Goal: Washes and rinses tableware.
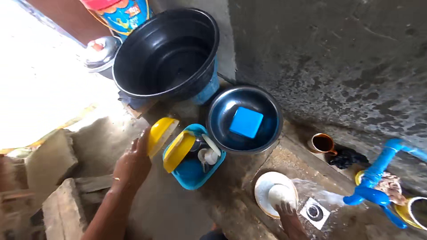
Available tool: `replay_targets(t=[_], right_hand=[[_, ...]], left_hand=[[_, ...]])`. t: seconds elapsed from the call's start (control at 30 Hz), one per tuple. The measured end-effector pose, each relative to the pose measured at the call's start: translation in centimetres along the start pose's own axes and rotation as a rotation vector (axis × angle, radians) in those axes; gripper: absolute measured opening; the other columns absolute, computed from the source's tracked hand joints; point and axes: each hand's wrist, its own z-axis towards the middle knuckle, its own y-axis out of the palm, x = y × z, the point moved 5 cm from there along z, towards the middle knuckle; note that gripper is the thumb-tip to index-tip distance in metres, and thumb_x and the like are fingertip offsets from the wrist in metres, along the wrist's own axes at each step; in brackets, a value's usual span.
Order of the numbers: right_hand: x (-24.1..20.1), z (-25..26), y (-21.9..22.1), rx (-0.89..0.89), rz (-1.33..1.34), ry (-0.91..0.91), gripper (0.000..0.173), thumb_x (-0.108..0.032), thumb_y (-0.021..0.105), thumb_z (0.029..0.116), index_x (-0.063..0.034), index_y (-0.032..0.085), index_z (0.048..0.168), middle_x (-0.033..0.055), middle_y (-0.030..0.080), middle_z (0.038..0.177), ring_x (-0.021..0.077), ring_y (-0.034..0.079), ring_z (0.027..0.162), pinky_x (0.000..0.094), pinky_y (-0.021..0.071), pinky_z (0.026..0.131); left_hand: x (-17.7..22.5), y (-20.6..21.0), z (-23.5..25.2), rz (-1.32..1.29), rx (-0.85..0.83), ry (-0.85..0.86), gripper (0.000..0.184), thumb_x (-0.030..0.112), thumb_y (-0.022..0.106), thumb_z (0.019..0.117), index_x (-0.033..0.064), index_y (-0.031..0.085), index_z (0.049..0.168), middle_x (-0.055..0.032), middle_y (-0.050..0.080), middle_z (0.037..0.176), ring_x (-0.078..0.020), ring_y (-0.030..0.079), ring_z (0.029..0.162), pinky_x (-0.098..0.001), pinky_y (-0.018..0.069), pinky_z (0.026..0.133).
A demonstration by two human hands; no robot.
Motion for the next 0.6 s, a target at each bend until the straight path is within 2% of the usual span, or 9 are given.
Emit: replay_targets(t=[0.07,0.13,0.17,0.2,0.23,0.3,0.37,0.47,0.6], right_hand=[[0.1,-1.7,-1.8,0.161,0.078,0.036,0.053,-0.001,0.047,0.1018,-0.0056,0.045,0.155,0.0252,0.037,0.161,0.0434,0.033,0.15,0.0636,0.0229,0.122],[0.5,-3.7,-4.9,0.501,0.283,0.062,0.04,0.001,0.046,0.102,0.0024,0.061,0.139,0.0276,0.061,0.138,0.0457,0.059,0.129,0.0625,0.0415,0.111],[1.1,-5.0,-6.8,0.655,0.481,0.086,0.034,-0.001,0.047,0.1033,0.008,0.064,0.131,0.0312,0.067,0.126,0.0482,0.065,0.118,0.0639,0.047,0.105],[1.8,-6.0,-8.5,0.745,0.715,0.135,0.033,-0.004,0.049,0.1046,0.0121,0.063,0.13,0.0341,0.067,0.121,0.0473,0.067,0.114,0.0619,0.0486,0.103],[2.6,-6.8,-9.9,0.796,0.975,0.215,0.034,-0.007,0.05,0.1057,0.014,0.059,0.132,0.0336,0.066,0.121,0.0398,0.067,0.111,0.0541,0.0512,0.1],[3.8,-7.6,-11.6,0.873,1.507,0.336,0.032,-0.012,0.047,0.1084,0.0086,0.049,0.133,0.0182,0.06,0.112,0.0188,0.065,0.09,0.0385,0.0582,0.079],[4.5,-7.5,-12.9,0.923,1.866,0.268,0.029,-0.016,0.04,0.1095,-0.0023,0.043,0.135,0.0084,0.059,0.109,0.016,0.066,0.089,0.0395,0.0596,0.074],[4.7,-7.0,-14.2,0.958,2.029,0.214,0.025,-0.014,0.044,0.1067,-0.0059,0.046,0.13,0.0075,0.062,0.103,0.0184,0.068,0.086,0.0418,0.0611,0.072],[3.4,-7.2,-14.3,0.916,2.168,0.211,0.021,-0.015,0.046,0.1084,-0.0071,0.047,0.128,0.0071,0.066,0.097,0.018,0.07,0.08,0.0389,0.0628,0.07]], left_hand=[[-1.7,3.0,-0.1,-0.001,-0.022,0.016,0.074,-0.008,0.054,0.0956,0.0143,0.03,0.162,-0.032,0.054,0.14,-0.0563,0.061,0.115,-0.071,0.0501,0.089],[-2.4,5.5,-0.4,-0.034,-0.023,0.059,0.072,-0.009,0.054,0.0946,0.0128,0.034,0.16,-0.0295,0.054,0.142,-0.053,0.061,0.118,-0.0678,0.0513,0.091],[-2.6,6.6,-0.6,-0.068,-0.004,0.096,0.071,-0.009,0.056,0.0934,0.0103,0.036,0.159,-0.0297,0.054,0.143,-0.0525,0.06,0.121,-0.067,0.0513,0.093],[-2.7,7.5,-0.6,-0.107,-0.002,0.124,0.071,-0.007,0.059,0.0934,0.0082,0.036,0.158,-0.0298,0.052,0.146,-0.0524,0.058,0.125,-0.0668,0.05,0.096],[-2.7,8.2,-0.6,-0.144,-0.02,0.142,0.069,-0.001,0.063,0.0954,0.0071,0.035,0.159,-0.0293,0.049,0.149,-0.0521,0.054,0.129,-0.0662,0.0482,0.1],[-2.3,9.4,-0.3,-0.185,-0.045,0.187,0.067,0.02,0.065,0.1009,0.0056,0.034,0.159,-0.0277,0.046,0.152,-0.0503,0.05,0.134,-0.0638,0.0449,0.105],[-1.7,9.8,0.0,-0.212,-0.041,0.246,0.072,0.029,0.07,0.0976,0.0055,0.037,0.157,-0.0267,0.048,0.151,-0.0498,0.05,0.134,-0.0624,0.0453,0.106],[-0.3,10.2,0.1,-0.148,-0.172,0.273,0.087,0.038,0.081,0.0879,0.0134,0.037,0.159,-0.0246,0.046,0.153,-0.0485,0.047,0.137,-0.0615,0.0462,0.105],[1.8,9.4,0.6,-0.016,-0.353,0.11,0.091,0.021,0.076,0.0874,0.0172,0.026,0.163,-0.0214,0.039,0.159,-0.0435,0.043,0.142,-0.0581,0.0448,0.107]])
